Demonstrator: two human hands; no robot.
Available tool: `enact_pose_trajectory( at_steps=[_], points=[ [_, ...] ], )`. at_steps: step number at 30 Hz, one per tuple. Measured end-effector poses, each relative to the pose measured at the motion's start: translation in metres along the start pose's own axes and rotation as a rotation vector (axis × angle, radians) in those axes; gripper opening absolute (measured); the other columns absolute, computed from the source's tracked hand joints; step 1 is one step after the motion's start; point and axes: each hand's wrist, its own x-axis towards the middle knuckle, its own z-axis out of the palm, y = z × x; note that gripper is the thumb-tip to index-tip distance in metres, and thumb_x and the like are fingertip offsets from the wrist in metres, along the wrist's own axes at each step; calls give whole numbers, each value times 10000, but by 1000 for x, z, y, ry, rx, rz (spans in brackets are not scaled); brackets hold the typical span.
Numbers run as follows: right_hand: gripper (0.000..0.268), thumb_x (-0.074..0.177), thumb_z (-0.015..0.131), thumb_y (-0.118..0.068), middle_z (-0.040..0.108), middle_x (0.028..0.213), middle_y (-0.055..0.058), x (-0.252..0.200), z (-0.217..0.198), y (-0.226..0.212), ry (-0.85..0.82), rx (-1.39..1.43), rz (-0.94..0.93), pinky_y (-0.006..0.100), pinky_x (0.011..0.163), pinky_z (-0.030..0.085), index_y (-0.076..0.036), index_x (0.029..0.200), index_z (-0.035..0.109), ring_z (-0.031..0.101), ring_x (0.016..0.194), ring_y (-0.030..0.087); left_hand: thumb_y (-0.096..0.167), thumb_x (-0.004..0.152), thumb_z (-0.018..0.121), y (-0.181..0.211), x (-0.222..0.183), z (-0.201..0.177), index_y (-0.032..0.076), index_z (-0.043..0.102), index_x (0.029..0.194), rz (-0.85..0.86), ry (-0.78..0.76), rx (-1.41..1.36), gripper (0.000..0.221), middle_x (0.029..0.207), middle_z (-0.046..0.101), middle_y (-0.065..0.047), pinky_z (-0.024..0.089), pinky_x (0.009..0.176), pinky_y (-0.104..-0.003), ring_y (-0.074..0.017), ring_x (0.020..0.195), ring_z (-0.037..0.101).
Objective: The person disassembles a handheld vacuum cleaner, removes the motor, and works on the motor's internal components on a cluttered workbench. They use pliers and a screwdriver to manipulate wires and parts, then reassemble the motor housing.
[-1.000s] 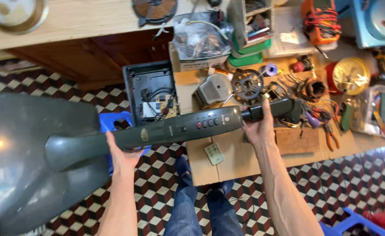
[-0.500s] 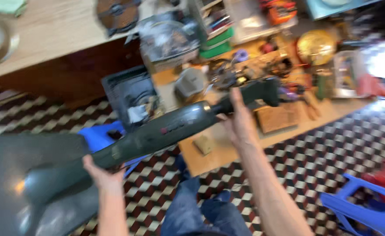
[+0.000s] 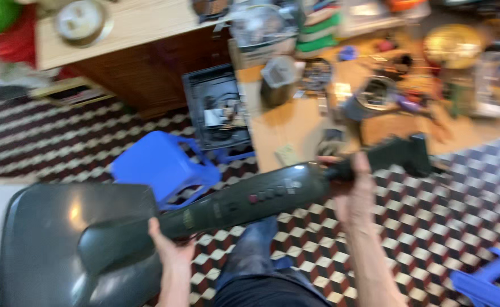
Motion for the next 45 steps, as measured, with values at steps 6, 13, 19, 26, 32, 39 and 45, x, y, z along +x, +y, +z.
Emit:
enact_pose_trajectory(
  at_steps=[6, 13, 19, 26, 32, 39, 45],
  points=[
    [493, 968, 649, -475, 723, 1043, 137, 17, -25, 16, -104, -95, 65, 407, 940, 546, -23, 1160, 601, 683, 1043, 238, 715, 831, 641, -55, 39, -60, 173, 623, 1241, -1, 26, -50, 679, 1268, 629, -73, 497, 918, -472, -271, 1135, 594],
    [448, 899, 712, -427, 718, 963, 127, -8, -50, 33, 89, -125, 16, 435, 815, 573, -40, 1104, 617, 707, 916, 247, 754, 818, 535, -79, 56, -102, 184, 640, 1239, -109, -104, 56, 717, 1308, 627, -83, 506, 953, -507, -282, 1149, 616],
    [459, 882, 714, -442, 730, 1018, 148, -44, -38, 24, 190, -144, 5, 395, 855, 577, -53, 1101, 608, 722, 991, 238, 797, 825, 555, -79, 59, -117, 171, 604, 1247, -151, 111, 199, 756, 1299, 569, -111, 434, 967, -492, -298, 1128, 526],
    [641, 855, 690, -549, 748, 1102, 151, -69, 0, -7, 68, -465, -52, 438, 922, 584, 15, 1159, 664, 706, 1022, 236, 821, 863, 541, -75, 61, -108, 122, 611, 1175, -198, 94, 190, 769, 1180, 592, -127, 460, 810, -435, -270, 1031, 579],
    [659, 781, 682, -468, 733, 1235, 75, -86, -36, -31, 8, -927, -1, 423, 960, 479, -106, 1332, 669, 664, 1141, 210, 807, 872, 504, -65, 59, -92, 153, 642, 1138, -294, 46, 146, 720, 1125, 631, -94, 474, 717, -414, -253, 940, 579],
    [564, 874, 645, -545, 697, 1044, 152, -145, -111, -6, 374, 220, -139, 487, 984, 469, -32, 1108, 634, 657, 973, 313, 773, 851, 490, -43, 15, -84, 250, 667, 1212, -366, -95, 184, 660, 1254, 670, -28, 452, 796, -419, -250, 1078, 602],
    [546, 1009, 612, -510, 668, 1221, 159, -120, -69, 40, 0, 548, -64, 528, 1063, 490, -85, 1350, 583, 686, 1104, 336, 737, 841, 561, -42, -16, -71, 228, 646, 1252, -406, -76, 242, 660, 1313, 646, -11, 468, 1043, -466, -239, 1224, 592]
  ],
)
